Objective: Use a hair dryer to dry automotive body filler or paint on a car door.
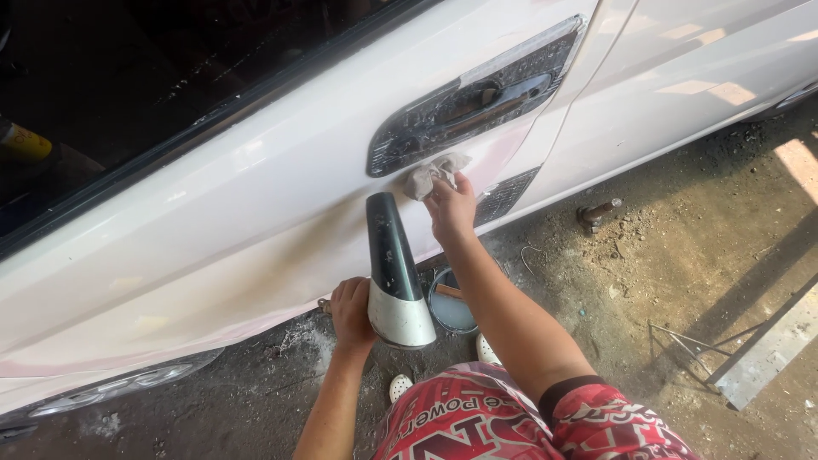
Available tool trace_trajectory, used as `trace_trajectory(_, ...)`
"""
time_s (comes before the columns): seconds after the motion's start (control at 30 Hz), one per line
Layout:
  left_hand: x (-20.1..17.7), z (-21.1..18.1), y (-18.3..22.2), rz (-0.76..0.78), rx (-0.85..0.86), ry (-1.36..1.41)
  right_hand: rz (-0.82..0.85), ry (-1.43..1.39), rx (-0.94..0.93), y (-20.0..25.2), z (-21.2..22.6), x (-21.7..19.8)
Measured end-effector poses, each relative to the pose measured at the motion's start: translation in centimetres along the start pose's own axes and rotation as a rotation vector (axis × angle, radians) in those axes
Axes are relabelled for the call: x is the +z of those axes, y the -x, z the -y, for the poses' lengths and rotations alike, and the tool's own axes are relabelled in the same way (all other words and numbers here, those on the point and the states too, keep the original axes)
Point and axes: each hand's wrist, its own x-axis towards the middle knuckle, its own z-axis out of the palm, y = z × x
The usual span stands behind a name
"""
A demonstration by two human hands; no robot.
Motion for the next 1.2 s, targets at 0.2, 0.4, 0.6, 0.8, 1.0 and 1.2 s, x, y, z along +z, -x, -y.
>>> trace_trajectory(0.2,0.0,1.8,0.1,0.016,0.05,-0.126,0.03,0.042,0.023,0.4,0.3,0.3)
trace_trajectory(0.4,-0.4,1.8,-1.3,0.03,0.098,-0.22,0.006,0.074,0.032,0.5,0.5,0.5)
trace_trajectory(0.6,-0.1,1.6,-2.1,0.064,0.102,-0.22,-0.017,0.06,0.022,0.2,0.4,0.2)
trace_trajectory(0.8,0.3,1.4,-2.7,0.076,0.136,-0.209,-0.029,0.058,0.014,-0.1,0.5,0.1)
trace_trajectory(1.0,0.7,1.0,-3.4,0.096,0.144,-0.21,-0.023,0.01,-0.022,-0.5,1.3,-0.2)
trace_trajectory(1.2,1.6,1.2,-3.3,0.082,0.157,-0.212,-0.008,-0.003,-0.027,-0.2,2.6,-0.1)
